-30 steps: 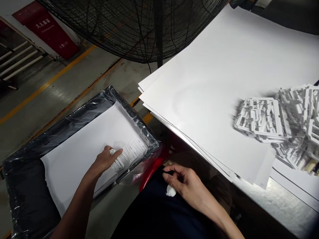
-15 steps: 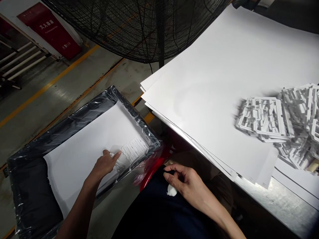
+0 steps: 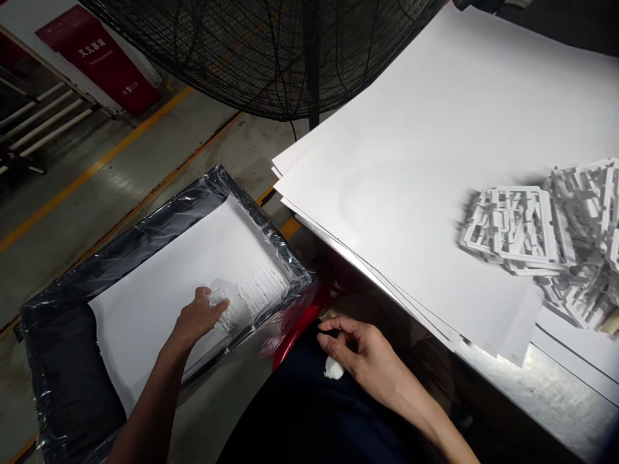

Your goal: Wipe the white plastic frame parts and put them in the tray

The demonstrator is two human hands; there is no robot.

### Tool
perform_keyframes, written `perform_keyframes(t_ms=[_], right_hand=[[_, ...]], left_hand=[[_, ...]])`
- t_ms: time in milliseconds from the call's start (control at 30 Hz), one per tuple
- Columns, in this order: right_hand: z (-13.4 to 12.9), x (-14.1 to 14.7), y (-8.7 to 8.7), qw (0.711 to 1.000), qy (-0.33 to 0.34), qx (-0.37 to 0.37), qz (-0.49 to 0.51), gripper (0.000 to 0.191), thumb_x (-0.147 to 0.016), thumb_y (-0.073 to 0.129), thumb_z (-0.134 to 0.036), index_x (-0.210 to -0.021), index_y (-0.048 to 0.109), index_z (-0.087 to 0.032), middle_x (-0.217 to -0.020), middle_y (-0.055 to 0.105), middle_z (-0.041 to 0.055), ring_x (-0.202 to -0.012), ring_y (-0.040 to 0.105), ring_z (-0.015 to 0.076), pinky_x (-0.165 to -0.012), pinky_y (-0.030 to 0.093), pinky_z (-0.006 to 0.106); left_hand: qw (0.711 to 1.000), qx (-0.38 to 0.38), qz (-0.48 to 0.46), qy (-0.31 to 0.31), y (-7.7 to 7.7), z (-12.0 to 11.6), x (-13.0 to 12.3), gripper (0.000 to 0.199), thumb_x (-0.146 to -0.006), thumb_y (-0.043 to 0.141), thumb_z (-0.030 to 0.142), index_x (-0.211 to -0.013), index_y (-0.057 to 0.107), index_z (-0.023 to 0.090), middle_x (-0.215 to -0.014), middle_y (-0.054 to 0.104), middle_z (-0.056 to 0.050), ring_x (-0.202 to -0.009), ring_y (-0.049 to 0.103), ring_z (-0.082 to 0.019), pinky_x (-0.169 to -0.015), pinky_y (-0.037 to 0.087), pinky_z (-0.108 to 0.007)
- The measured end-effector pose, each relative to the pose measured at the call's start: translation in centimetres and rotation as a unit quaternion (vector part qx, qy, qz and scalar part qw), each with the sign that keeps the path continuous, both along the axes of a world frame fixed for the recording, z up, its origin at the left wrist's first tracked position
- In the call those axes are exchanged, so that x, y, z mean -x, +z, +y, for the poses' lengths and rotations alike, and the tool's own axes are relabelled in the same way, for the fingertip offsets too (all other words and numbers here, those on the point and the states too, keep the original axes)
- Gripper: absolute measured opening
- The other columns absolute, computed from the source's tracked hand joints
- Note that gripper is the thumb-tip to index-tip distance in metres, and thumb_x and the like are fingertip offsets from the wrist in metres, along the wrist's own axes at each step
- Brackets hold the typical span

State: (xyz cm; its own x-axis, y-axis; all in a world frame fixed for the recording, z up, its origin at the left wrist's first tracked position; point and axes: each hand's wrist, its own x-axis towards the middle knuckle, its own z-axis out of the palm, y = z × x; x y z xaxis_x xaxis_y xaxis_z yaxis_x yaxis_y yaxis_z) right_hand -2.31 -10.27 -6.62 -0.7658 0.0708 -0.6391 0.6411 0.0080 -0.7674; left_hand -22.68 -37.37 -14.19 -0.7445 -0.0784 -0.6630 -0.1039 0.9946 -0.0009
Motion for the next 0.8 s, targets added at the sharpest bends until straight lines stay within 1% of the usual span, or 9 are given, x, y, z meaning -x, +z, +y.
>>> perform_keyframes(t_ms=[167,300,433,567,667,800], right_hand=[[0.0,0.0,0.1,1.0,0.0,0.002,0.002,0.031,-0.086,0.052,-0.046,-0.1,0.063,-0.021,-0.06,0.05,-0.0043,-0.052,0.041,0.0092,-0.05,0.03,0.022],[0.0,0.0,0.1,1.0,-0.001,0.0,0.006,0.032,-0.086,0.052,-0.047,-0.1,0.063,-0.02,-0.061,0.05,-0.0036,-0.052,0.041,0.0096,-0.05,0.03,0.023],[0.0,0.0,0.0,1.0,0.0,0.0,0.006,0.032,-0.086,0.051,-0.047,-0.1,0.063,-0.02,-0.061,0.05,-0.0035,-0.052,0.04,0.0099,-0.05,0.03,0.023],[0.0,0.0,0.0,1.0,0.002,-0.003,0.004,0.031,-0.086,0.051,-0.047,-0.1,0.063,-0.022,-0.06,0.05,-0.0041,-0.052,0.04,0.0098,-0.05,0.03,0.022],[-0.1,0.1,0.0,1.0,0.001,0.0,0.002,0.031,-0.086,0.051,-0.047,-0.1,0.063,-0.022,-0.06,0.05,-0.0043,-0.051,0.04,0.0095,-0.05,0.03,0.022],[-0.1,0.1,0.0,1.0,0.0,0.0,0.002,0.031,-0.086,0.052,-0.047,-0.1,0.063,-0.021,-0.06,0.05,-0.0043,-0.051,0.04,0.0093,-0.049,0.029,0.022]], left_hand=[[0.998,-0.032,-0.039,0.034,-0.1,0.3,0.3,0.055,-0.071,0.05,0.056,-0.109,0.037,0.019,-0.087,0.065,-0.01,-0.067,0.067,-0.023,-0.062,0.051,-0.033],[0.995,-0.059,-0.079,0.035,0.5,0.8,0.9,0.043,-0.066,0.055,0.052,-0.094,0.044,0.021,-0.078,0.063,-0.005,-0.067,0.065,-0.022,-0.058,0.051,-0.03],[0.99,-0.088,-0.109,0.01,1.7,0.8,1.9,0.037,-0.064,0.057,0.047,-0.088,0.047,0.021,-0.068,0.059,-0.001,-0.068,0.063,-0.022,-0.054,0.05,-0.028],[0.984,-0.115,-0.129,-0.038,2.4,0.7,2.4,0.037,-0.066,0.054,0.049,-0.092,0.049,0.023,-0.072,0.059,-0.001,-0.071,0.061,-0.02,-0.056,0.049,-0.027],[0.986,-0.098,-0.115,-0.076,2.1,0.9,2.2,0.037,-0.069,0.051,0.052,-0.094,0.049,0.024,-0.069,0.057,-0.001,-0.069,0.06,-0.021,-0.059,0.047,-0.029],[0.991,-0.017,-0.059,-0.122,1.1,1.3,1.7,0.036,-0.067,0.05,0.05,-0.091,0.047,0.024,-0.067,0.057,-0.002,-0.069,0.059,-0.027,-0.059,0.041,-0.035]])
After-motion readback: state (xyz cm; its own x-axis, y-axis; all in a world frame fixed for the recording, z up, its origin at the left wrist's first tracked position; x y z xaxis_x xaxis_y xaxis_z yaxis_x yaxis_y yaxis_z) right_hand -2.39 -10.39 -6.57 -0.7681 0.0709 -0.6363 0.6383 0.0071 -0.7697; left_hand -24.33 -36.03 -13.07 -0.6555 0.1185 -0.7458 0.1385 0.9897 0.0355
